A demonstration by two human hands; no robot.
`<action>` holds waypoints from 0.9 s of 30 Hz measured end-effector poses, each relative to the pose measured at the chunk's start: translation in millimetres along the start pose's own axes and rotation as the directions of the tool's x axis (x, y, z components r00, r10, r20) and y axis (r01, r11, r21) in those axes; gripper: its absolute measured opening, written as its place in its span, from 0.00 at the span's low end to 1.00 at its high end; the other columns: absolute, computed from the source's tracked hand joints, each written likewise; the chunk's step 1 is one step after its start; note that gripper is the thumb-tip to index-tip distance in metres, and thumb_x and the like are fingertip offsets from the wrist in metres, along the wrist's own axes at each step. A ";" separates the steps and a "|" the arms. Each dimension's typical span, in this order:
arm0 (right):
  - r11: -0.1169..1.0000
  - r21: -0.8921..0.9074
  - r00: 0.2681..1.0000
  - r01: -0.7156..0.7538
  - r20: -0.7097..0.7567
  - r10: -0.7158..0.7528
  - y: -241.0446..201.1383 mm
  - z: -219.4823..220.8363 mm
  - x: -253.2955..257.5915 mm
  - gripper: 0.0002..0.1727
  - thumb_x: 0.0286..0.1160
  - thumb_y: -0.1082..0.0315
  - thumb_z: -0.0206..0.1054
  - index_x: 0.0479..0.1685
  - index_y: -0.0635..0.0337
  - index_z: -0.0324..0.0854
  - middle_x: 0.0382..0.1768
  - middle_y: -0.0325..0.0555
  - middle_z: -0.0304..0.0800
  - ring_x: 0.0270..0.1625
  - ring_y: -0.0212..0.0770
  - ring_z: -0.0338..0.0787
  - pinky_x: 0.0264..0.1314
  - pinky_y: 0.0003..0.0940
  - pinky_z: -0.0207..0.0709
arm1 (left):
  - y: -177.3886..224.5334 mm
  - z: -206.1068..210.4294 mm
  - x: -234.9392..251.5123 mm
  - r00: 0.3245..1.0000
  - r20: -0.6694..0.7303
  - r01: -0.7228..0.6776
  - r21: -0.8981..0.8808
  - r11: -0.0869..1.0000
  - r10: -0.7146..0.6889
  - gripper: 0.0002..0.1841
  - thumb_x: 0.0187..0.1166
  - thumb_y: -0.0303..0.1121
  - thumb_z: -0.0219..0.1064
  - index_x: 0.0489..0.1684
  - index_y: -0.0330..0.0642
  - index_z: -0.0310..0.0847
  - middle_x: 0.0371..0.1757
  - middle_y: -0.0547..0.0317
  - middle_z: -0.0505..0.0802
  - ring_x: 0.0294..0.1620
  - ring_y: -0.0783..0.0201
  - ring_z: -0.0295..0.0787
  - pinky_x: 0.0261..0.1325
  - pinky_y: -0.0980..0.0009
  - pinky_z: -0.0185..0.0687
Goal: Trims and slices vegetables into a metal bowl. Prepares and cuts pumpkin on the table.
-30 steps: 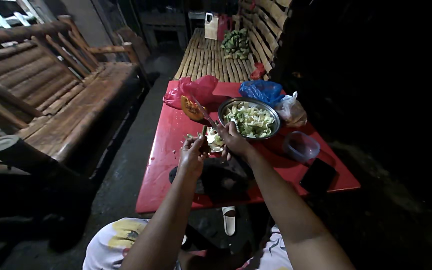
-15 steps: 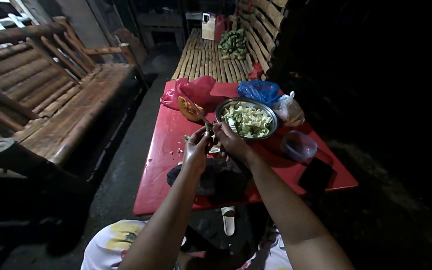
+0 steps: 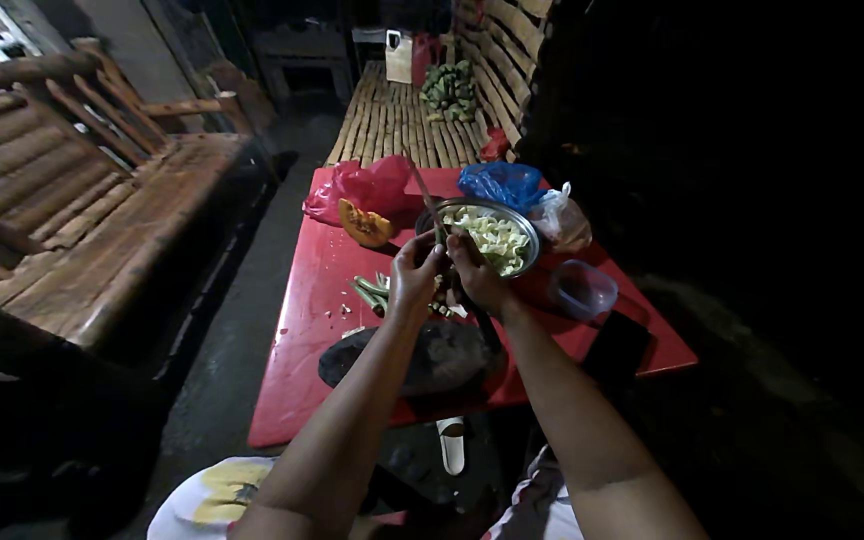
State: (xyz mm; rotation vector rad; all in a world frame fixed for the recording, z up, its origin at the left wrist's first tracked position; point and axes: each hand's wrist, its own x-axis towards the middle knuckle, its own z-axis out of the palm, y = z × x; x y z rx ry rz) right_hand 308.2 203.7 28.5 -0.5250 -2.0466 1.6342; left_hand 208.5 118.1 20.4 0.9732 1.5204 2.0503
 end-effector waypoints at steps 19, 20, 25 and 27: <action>0.998 -0.049 0.941 0.027 -0.337 -0.042 27.6 -43.2 30.8 0.28 0.96 0.44 0.38 0.76 0.55 0.66 0.47 0.48 0.82 0.39 0.38 0.83 0.42 0.39 0.81 | -17.0 53.6 35.7 0.960 0.268 -0.050 0.451 0.891 -0.081 0.17 0.87 0.28 0.62 0.72 0.35 0.79 0.58 0.45 0.92 0.56 0.58 0.90 0.67 0.58 0.83; 0.999 -0.040 0.941 -0.001 -0.339 -0.012 28.4 -44.2 32.6 0.29 0.95 0.43 0.38 0.75 0.56 0.67 0.47 0.49 0.82 0.39 0.39 0.83 0.42 0.40 0.81 | -18.9 53.5 36.0 0.956 0.278 -0.046 0.459 0.887 -0.095 0.18 0.87 0.28 0.63 0.73 0.35 0.79 0.56 0.46 0.93 0.55 0.58 0.91 0.66 0.59 0.83; 0.980 -0.003 0.924 -0.199 -0.335 0.186 25.5 -48.3 34.2 0.39 0.93 0.40 0.45 0.94 0.56 0.47 0.77 0.62 0.76 0.77 0.54 0.79 0.77 0.55 0.71 | -27.4 42.2 56.7 0.948 0.248 0.007 0.604 0.797 -0.197 0.24 0.88 0.31 0.62 0.82 0.35 0.72 0.63 0.41 0.91 0.61 0.50 0.90 0.69 0.52 0.82; 0.980 -0.031 0.919 -0.194 -0.354 0.171 29.9 -48.4 38.1 0.42 0.92 0.39 0.46 0.97 0.54 0.41 0.85 0.61 0.68 0.85 0.55 0.72 0.84 0.57 0.65 | -20.4 32.9 68.2 0.939 0.253 -0.007 0.691 0.723 -0.233 0.27 0.87 0.32 0.64 0.84 0.35 0.69 0.73 0.39 0.86 0.73 0.45 0.85 0.78 0.47 0.76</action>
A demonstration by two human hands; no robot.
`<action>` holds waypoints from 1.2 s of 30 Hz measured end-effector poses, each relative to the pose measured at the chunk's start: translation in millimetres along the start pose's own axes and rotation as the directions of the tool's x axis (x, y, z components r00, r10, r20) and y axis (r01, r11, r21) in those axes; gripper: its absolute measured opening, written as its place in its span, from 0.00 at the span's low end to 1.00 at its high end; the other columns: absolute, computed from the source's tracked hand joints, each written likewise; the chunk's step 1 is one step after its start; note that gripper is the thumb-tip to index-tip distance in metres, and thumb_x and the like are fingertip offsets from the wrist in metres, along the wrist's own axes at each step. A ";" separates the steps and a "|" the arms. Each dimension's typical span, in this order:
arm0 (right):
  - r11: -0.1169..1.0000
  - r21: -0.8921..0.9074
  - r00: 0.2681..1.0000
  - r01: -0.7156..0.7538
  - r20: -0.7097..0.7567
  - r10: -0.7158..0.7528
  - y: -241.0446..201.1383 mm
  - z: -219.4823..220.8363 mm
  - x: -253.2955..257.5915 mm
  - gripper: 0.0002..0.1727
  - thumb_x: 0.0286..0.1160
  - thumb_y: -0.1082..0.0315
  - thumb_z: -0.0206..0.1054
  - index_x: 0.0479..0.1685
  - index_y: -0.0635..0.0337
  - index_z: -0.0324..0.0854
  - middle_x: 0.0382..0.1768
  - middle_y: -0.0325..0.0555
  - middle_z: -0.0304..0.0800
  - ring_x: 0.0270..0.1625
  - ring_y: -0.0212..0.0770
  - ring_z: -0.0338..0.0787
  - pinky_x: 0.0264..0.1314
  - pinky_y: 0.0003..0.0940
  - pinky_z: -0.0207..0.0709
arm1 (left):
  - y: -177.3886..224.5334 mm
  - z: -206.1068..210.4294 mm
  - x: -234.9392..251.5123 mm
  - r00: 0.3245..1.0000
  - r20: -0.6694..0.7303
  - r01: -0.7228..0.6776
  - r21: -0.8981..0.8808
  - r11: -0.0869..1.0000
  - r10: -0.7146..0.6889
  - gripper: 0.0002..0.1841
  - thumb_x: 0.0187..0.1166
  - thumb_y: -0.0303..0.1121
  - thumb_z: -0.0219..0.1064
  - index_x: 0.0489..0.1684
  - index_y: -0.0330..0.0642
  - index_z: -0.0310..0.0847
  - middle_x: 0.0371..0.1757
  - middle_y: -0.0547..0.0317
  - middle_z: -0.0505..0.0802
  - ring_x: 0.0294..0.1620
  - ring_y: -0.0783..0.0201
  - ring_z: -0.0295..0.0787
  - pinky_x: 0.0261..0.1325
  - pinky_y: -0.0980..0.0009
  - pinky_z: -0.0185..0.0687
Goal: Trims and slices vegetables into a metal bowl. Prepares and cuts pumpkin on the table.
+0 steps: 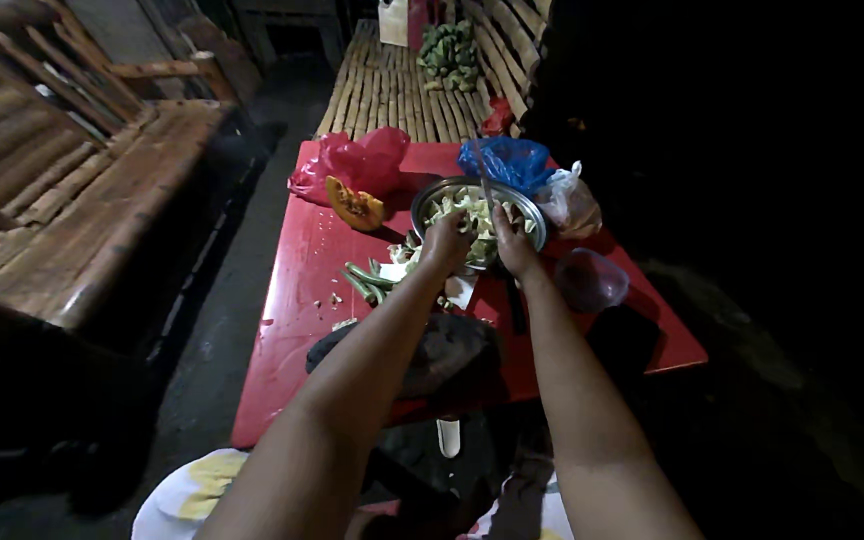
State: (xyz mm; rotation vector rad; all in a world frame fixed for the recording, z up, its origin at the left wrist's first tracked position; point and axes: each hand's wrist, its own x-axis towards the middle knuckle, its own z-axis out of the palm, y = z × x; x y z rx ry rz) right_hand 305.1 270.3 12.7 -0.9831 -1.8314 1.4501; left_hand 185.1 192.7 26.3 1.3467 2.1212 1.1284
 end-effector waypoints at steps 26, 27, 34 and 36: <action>0.993 -0.102 0.877 -0.055 0.470 0.097 -27.4 46.4 -56.2 0.34 0.91 0.34 0.36 0.78 0.49 0.66 0.30 0.43 0.88 0.15 0.35 0.78 0.17 0.29 0.74 | -117.6 -130.9 -104.8 0.982 0.115 -0.190 0.636 0.748 0.152 0.09 0.82 0.36 0.72 0.53 0.48 0.92 0.52 0.52 0.95 0.65 0.42 0.86 0.70 0.34 0.71; 0.993 -0.109 0.868 -0.032 0.490 0.082 -25.8 50.0 -58.7 0.34 0.91 0.35 0.37 0.82 0.46 0.63 0.30 0.43 0.88 0.15 0.35 0.78 0.17 0.29 0.75 | -112.9 -130.8 -107.1 0.981 0.102 -0.193 0.586 0.787 0.165 0.09 0.83 0.37 0.70 0.53 0.49 0.92 0.52 0.53 0.96 0.64 0.44 0.87 0.70 0.34 0.72; 0.965 -0.072 0.789 0.250 0.592 -0.160 -18.8 59.2 -71.6 0.29 0.95 0.44 0.43 0.88 0.46 0.62 0.23 0.46 0.82 0.14 0.36 0.77 0.16 0.29 0.75 | -62.0 -119.0 -118.1 0.984 0.165 -0.096 0.210 0.973 0.061 0.14 0.93 0.33 0.55 0.61 0.36 0.85 0.47 0.49 0.93 0.46 0.58 0.90 0.58 0.54 0.84; 0.957 -0.086 0.789 0.277 0.589 -0.176 -18.9 58.2 -72.7 0.29 0.95 0.44 0.44 0.88 0.45 0.64 0.25 0.47 0.81 0.15 0.37 0.78 0.17 0.31 0.76 | -57.5 -119.1 -118.3 0.982 0.172 -0.104 0.184 0.977 0.072 0.16 0.94 0.35 0.53 0.60 0.36 0.85 0.46 0.49 0.93 0.44 0.59 0.89 0.56 0.55 0.84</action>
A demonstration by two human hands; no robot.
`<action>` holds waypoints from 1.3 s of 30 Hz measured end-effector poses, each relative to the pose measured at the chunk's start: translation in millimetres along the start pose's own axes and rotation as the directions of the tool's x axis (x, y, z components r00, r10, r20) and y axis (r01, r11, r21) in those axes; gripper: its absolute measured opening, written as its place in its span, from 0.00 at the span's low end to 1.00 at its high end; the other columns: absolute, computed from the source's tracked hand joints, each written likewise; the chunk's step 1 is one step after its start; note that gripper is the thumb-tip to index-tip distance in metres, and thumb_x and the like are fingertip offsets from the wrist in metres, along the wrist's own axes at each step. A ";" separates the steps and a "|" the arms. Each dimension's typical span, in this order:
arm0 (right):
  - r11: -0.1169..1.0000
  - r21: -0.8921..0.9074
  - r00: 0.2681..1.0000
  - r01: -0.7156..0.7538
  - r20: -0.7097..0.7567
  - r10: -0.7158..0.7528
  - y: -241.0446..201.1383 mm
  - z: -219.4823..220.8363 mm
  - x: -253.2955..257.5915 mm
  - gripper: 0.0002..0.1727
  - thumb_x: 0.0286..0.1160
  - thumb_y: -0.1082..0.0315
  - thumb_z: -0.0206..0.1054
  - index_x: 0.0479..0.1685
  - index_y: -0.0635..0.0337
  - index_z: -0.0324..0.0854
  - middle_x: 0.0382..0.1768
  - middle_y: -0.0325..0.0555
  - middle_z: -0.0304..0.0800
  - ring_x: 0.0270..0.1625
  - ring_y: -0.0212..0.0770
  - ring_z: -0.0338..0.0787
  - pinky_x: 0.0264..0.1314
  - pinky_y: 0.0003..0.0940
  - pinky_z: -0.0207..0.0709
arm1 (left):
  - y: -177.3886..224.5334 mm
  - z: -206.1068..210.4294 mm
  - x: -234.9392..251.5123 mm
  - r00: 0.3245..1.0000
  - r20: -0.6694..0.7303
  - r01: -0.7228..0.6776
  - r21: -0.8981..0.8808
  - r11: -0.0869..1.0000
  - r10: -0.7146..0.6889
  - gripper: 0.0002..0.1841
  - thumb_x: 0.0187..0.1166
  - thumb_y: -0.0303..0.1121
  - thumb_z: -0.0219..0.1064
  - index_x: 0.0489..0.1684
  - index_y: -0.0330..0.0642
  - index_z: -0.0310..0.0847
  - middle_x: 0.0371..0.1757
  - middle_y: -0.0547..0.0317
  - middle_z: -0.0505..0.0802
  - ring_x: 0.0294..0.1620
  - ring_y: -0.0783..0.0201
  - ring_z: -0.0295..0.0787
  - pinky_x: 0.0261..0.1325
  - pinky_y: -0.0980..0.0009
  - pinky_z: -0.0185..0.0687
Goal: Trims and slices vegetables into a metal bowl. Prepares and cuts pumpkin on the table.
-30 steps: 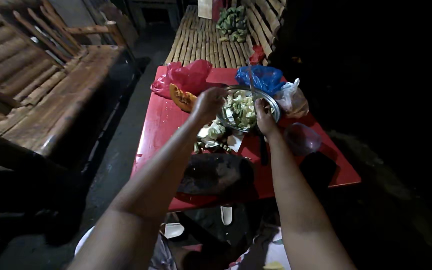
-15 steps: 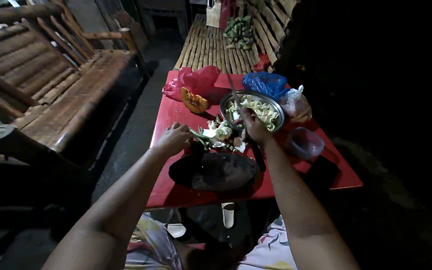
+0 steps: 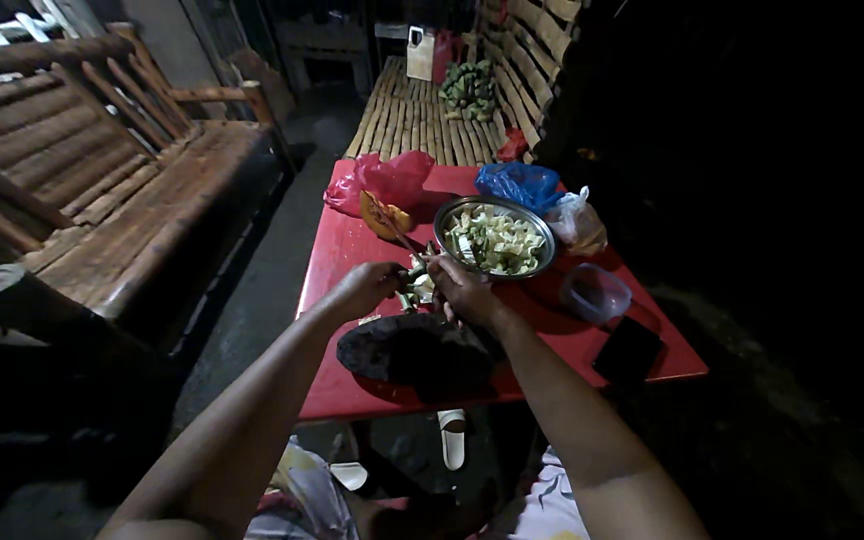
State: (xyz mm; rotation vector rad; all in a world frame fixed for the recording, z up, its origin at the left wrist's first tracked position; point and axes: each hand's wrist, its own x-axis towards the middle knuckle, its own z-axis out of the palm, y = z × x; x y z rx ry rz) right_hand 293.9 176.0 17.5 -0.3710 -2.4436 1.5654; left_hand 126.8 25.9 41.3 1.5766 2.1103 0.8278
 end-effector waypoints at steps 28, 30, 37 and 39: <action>0.946 0.024 0.940 -0.323 -0.107 0.324 4.5 -14.4 13.1 0.33 0.91 0.35 0.44 0.85 0.45 0.52 0.48 0.52 0.88 0.20 0.43 0.84 0.21 0.37 0.81 | -2.6 21.7 1.3 0.991 -0.008 0.105 -0.552 0.827 -0.131 0.15 0.91 0.27 0.56 0.70 0.34 0.79 0.53 0.53 0.91 0.47 0.68 0.87 0.55 0.70 0.84; 0.950 0.062 0.941 -0.306 -0.132 0.312 3.3 -15.2 12.0 0.33 0.90 0.35 0.45 0.79 0.49 0.52 0.47 0.52 0.87 0.16 0.42 0.82 0.19 0.37 0.81 | -2.9 25.5 3.0 0.982 -0.016 0.128 -0.669 0.733 -0.186 0.16 0.89 0.25 0.57 0.72 0.35 0.77 0.55 0.53 0.90 0.48 0.67 0.88 0.55 0.70 0.85; 0.983 0.152 0.981 -0.102 -0.146 0.125 11.0 -22.3 9.3 0.26 0.94 0.43 0.45 0.79 0.49 0.57 0.41 0.51 0.87 0.12 0.40 0.79 0.15 0.36 0.81 | 9.5 39.1 29.6 0.965 -0.085 0.048 -0.871 0.488 -0.247 0.15 0.89 0.25 0.57 0.71 0.36 0.76 0.55 0.55 0.90 0.50 0.66 0.89 0.58 0.68 0.87; 0.990 0.136 0.984 -0.029 -0.168 0.052 10.7 -22.8 5.6 0.25 0.94 0.46 0.48 0.81 0.47 0.60 0.36 0.50 0.85 0.12 0.39 0.77 0.14 0.35 0.79 | 18.0 43.3 41.9 0.964 -0.118 0.004 -0.890 0.456 -0.237 0.16 0.88 0.24 0.57 0.71 0.34 0.76 0.56 0.54 0.90 0.51 0.65 0.89 0.59 0.67 0.87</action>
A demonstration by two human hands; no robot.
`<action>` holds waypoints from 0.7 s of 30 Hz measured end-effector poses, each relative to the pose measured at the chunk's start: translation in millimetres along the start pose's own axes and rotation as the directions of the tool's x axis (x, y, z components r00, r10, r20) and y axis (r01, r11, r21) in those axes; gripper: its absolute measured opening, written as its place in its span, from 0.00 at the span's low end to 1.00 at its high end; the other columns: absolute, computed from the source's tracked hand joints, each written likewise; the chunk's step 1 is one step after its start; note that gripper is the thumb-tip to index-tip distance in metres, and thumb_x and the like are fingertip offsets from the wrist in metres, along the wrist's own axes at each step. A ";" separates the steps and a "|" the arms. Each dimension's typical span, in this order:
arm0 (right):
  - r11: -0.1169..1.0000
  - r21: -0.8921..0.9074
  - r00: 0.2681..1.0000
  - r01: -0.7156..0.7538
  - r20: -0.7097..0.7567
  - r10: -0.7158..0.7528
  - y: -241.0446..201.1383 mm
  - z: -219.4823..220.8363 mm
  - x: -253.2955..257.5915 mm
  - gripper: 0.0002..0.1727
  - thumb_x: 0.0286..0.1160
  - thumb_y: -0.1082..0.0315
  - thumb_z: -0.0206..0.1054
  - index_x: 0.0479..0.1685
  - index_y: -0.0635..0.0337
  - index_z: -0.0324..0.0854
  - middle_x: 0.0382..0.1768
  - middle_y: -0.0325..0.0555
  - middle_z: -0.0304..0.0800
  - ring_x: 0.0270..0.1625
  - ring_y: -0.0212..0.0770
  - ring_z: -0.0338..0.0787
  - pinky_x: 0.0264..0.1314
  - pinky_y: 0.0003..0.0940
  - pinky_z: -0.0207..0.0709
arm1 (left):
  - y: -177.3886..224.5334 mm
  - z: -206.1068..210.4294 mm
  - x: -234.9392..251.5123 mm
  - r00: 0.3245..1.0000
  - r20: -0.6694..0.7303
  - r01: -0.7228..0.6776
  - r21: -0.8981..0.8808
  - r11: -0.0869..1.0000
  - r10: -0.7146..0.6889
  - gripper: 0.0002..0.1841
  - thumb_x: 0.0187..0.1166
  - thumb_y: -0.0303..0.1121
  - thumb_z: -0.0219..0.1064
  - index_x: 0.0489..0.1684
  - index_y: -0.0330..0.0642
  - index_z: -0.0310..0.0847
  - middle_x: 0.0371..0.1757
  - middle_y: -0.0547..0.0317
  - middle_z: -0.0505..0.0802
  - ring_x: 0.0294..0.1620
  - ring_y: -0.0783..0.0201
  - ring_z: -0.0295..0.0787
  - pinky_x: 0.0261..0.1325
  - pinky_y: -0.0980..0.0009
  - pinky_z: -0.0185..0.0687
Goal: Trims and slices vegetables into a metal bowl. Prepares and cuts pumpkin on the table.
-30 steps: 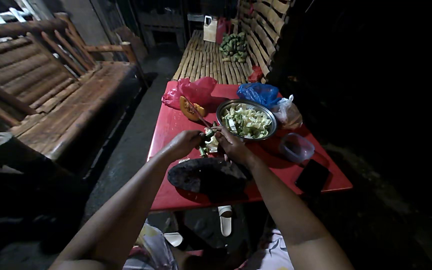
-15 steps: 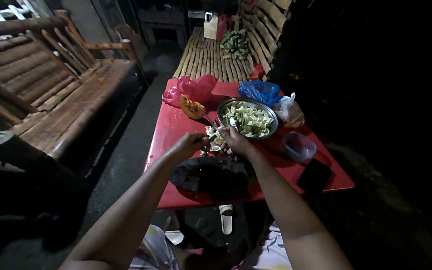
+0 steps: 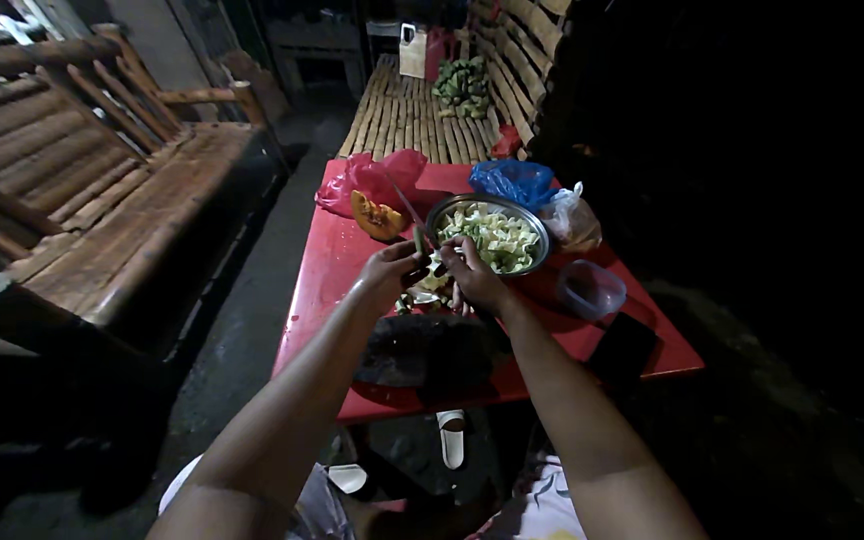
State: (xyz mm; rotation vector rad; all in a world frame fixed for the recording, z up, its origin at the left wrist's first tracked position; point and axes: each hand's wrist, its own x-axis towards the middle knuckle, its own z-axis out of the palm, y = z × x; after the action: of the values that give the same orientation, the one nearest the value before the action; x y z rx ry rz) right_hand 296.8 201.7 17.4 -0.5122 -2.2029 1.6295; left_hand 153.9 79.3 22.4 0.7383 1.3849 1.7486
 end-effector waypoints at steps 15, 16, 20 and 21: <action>0.952 -0.220 0.932 0.214 -0.248 -0.266 10.5 -25.5 -1.9 0.33 0.92 0.50 0.55 0.91 0.54 0.60 0.58 0.57 0.91 0.53 0.48 0.93 0.59 0.52 0.85 | 2.0 70.9 28.2 0.993 -0.078 -0.096 -0.035 0.995 0.093 0.18 0.84 0.22 0.63 0.71 0.33 0.76 0.56 0.52 0.89 0.48 0.65 0.90 0.55 0.67 0.89; 0.952 -0.229 0.931 0.204 -0.256 -0.261 10.5 -26.8 -1.2 0.33 0.92 0.49 0.54 0.91 0.54 0.60 0.55 0.57 0.91 0.51 0.50 0.92 0.58 0.54 0.84 | 3.1 71.6 28.3 0.993 -0.062 -0.102 -0.025 0.994 0.100 0.18 0.84 0.21 0.62 0.72 0.33 0.75 0.57 0.52 0.89 0.49 0.65 0.90 0.56 0.67 0.88; 0.960 -0.231 0.947 0.158 -0.241 -0.214 6.5 -29.3 -2.7 0.33 0.93 0.49 0.52 0.92 0.53 0.60 0.52 0.58 0.91 0.48 0.50 0.91 0.56 0.53 0.82 | 4.6 70.2 30.0 0.992 -0.024 -0.123 0.027 0.992 0.124 0.18 0.85 0.21 0.61 0.72 0.33 0.75 0.59 0.51 0.88 0.51 0.65 0.89 0.57 0.67 0.88; 0.963 -0.228 0.955 0.140 -0.224 -0.192 5.7 -30.1 -3.6 0.33 0.93 0.48 0.51 0.92 0.53 0.60 0.55 0.58 0.91 0.52 0.50 0.92 0.60 0.53 0.83 | 4.6 69.8 30.7 0.992 -0.032 -0.124 0.035 0.992 0.125 0.18 0.85 0.21 0.61 0.73 0.32 0.74 0.59 0.51 0.88 0.50 0.65 0.89 0.57 0.68 0.88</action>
State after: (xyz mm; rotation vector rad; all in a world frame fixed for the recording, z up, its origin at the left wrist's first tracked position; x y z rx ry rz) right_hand 314.9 226.6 20.0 -0.5356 -2.1763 1.1861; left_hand 193.5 141.2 42.9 0.8322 1.4196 1.8459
